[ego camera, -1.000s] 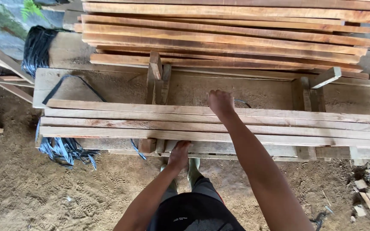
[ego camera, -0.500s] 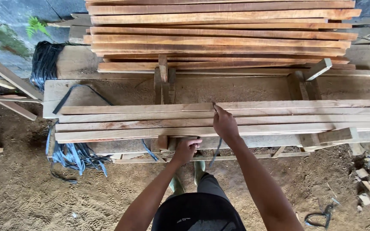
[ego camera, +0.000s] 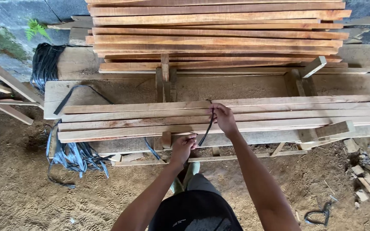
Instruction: The recorder is bundling several thin wooden planks together using rubber straps.
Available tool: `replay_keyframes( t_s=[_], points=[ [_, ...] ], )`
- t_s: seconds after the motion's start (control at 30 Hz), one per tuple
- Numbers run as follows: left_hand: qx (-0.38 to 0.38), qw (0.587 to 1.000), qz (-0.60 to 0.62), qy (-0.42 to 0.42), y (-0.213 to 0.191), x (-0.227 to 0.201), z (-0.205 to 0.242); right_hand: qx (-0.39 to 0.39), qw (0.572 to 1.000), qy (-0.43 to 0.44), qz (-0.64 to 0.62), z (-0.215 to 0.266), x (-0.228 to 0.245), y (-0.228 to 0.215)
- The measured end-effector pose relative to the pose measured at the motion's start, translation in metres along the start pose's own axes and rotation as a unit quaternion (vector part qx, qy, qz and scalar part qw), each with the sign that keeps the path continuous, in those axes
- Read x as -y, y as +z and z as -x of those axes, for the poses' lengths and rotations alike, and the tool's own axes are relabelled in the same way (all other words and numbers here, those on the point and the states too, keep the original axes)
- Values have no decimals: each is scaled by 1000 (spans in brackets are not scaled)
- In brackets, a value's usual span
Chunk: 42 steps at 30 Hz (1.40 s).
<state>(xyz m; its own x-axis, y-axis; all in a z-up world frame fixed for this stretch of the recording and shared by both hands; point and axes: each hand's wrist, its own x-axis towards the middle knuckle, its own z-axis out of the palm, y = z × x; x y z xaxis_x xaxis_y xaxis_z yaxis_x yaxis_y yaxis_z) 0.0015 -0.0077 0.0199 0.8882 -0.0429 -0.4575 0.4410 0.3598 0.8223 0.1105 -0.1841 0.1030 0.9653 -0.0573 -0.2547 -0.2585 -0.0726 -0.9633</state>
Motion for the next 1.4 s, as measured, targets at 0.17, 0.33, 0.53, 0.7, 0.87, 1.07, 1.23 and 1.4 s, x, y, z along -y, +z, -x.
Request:
replay_keyframes(
  t_s=[0.17,0.33,0.53,0.7,0.87,1.07,1.23,1.4],
  points=[
    [-44,995,85,15,13,-5,6,27,992,-30,117,0,6,-3],
    [-68,990,125,7,26,-33,8,53,973,-117,193,-13,-1,-14],
    [-64,989,133,-15,29,-45,-14,3,899,-261,351,-22,19,-23],
    [-69,985,158,-31,28,-37,-41,19,866,-312,390,-50,19,-25],
    [-59,995,85,14,35,-65,-42,102,901,-231,353,-77,20,-17],
    [-42,988,-137,48,42,-88,-68,141,937,-141,288,-93,26,-5],
    [-29,885,-458,71,30,-105,-112,155,948,-135,241,-120,-14,-11],
    [34,834,-542,94,42,-154,-105,182,936,-146,265,-100,14,-13]
  ],
)
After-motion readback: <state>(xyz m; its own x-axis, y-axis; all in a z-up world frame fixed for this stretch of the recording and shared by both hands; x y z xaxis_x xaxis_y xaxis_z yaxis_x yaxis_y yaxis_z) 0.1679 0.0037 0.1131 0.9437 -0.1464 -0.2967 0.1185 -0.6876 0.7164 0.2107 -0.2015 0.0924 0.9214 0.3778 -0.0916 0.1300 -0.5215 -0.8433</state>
